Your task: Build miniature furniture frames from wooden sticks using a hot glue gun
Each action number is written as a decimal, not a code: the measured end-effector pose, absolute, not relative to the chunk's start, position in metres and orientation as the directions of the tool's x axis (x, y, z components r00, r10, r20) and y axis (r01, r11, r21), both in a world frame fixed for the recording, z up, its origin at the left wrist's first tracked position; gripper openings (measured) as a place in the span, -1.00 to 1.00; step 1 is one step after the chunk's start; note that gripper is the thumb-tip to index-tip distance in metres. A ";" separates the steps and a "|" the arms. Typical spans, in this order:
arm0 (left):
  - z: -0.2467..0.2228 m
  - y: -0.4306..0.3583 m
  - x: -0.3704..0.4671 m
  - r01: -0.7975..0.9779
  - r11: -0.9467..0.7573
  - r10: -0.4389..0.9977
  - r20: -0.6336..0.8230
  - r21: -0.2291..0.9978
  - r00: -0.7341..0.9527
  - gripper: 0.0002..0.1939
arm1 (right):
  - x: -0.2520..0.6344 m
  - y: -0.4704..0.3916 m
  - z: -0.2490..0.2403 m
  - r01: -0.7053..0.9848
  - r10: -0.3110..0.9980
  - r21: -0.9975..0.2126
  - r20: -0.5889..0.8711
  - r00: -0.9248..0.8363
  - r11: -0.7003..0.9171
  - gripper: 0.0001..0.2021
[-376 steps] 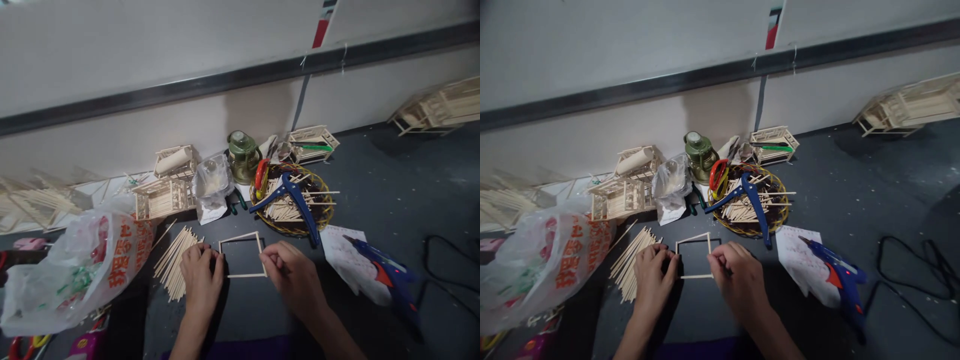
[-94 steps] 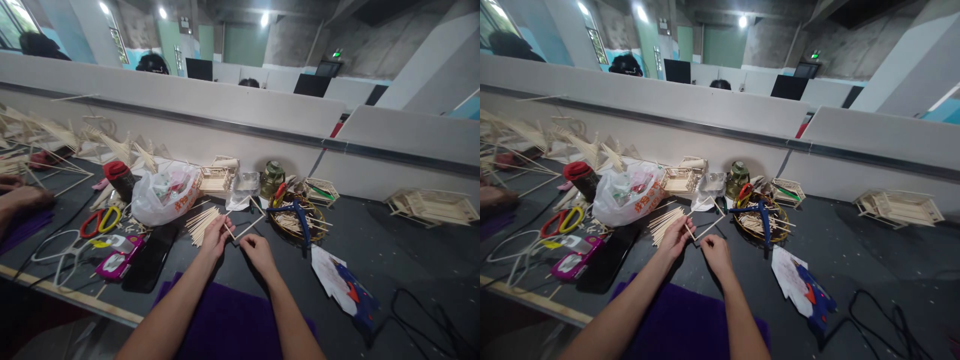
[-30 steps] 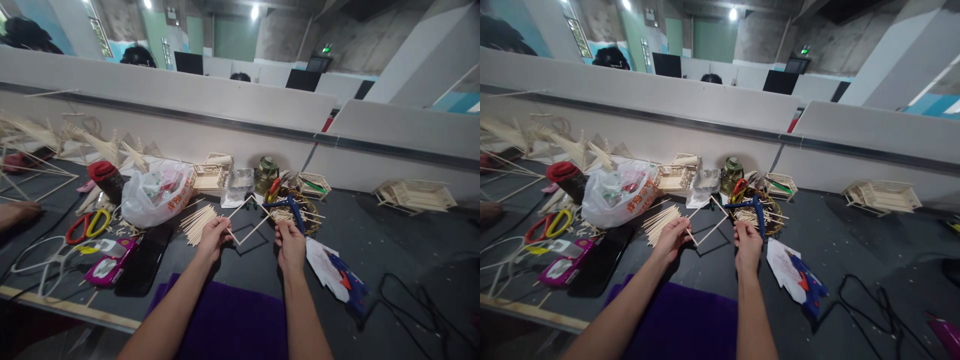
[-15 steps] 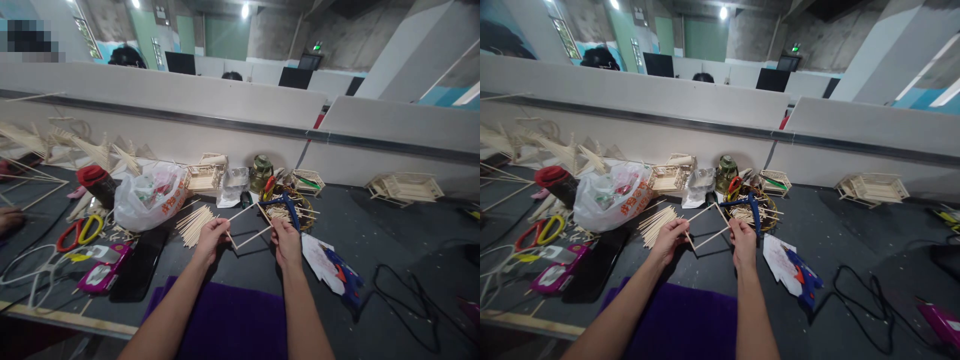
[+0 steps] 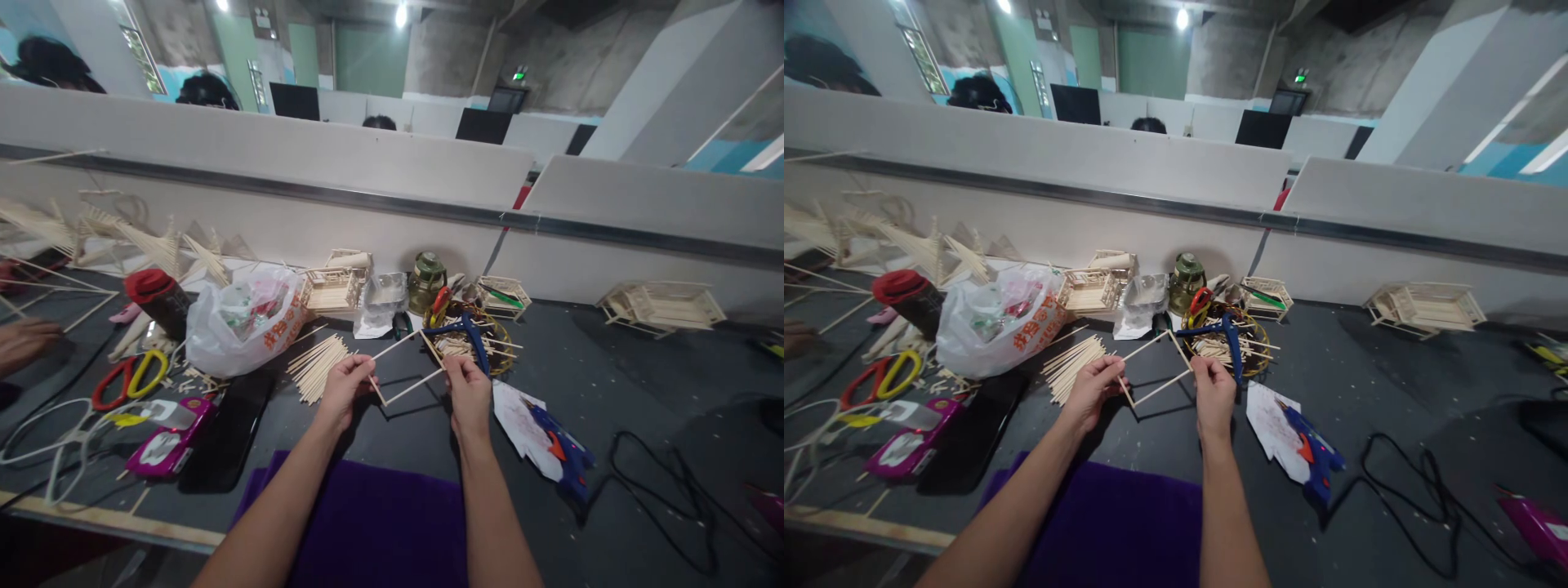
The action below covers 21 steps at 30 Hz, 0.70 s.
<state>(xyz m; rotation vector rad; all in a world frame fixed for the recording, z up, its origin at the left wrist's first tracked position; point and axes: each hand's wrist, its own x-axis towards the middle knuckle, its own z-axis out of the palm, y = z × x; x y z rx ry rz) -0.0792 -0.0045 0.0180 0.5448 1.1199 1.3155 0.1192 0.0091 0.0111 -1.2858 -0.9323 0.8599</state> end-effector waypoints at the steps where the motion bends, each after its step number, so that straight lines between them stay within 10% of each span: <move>1: 0.018 -0.004 -0.080 -0.489 0.238 0.935 -0.334 0.839 -0.117 -0.61 | 0.118 0.009 0.012 -0.091 0.927 -0.994 0.023 0.374 0.062 -0.66; 7: 0.020 -0.003 -0.078 -0.610 0.216 0.946 -0.319 0.763 -0.064 -0.64 | 0.103 0.009 0.018 -0.364 0.954 -0.931 -0.146 0.263 -0.042 -0.68; 21: 0.039 -0.017 -0.076 -0.380 0.394 0.917 -0.330 0.837 0.225 -0.31 | 0.100 0.015 0.015 -0.385 0.947 -0.923 -0.119 0.298 0.006 -0.70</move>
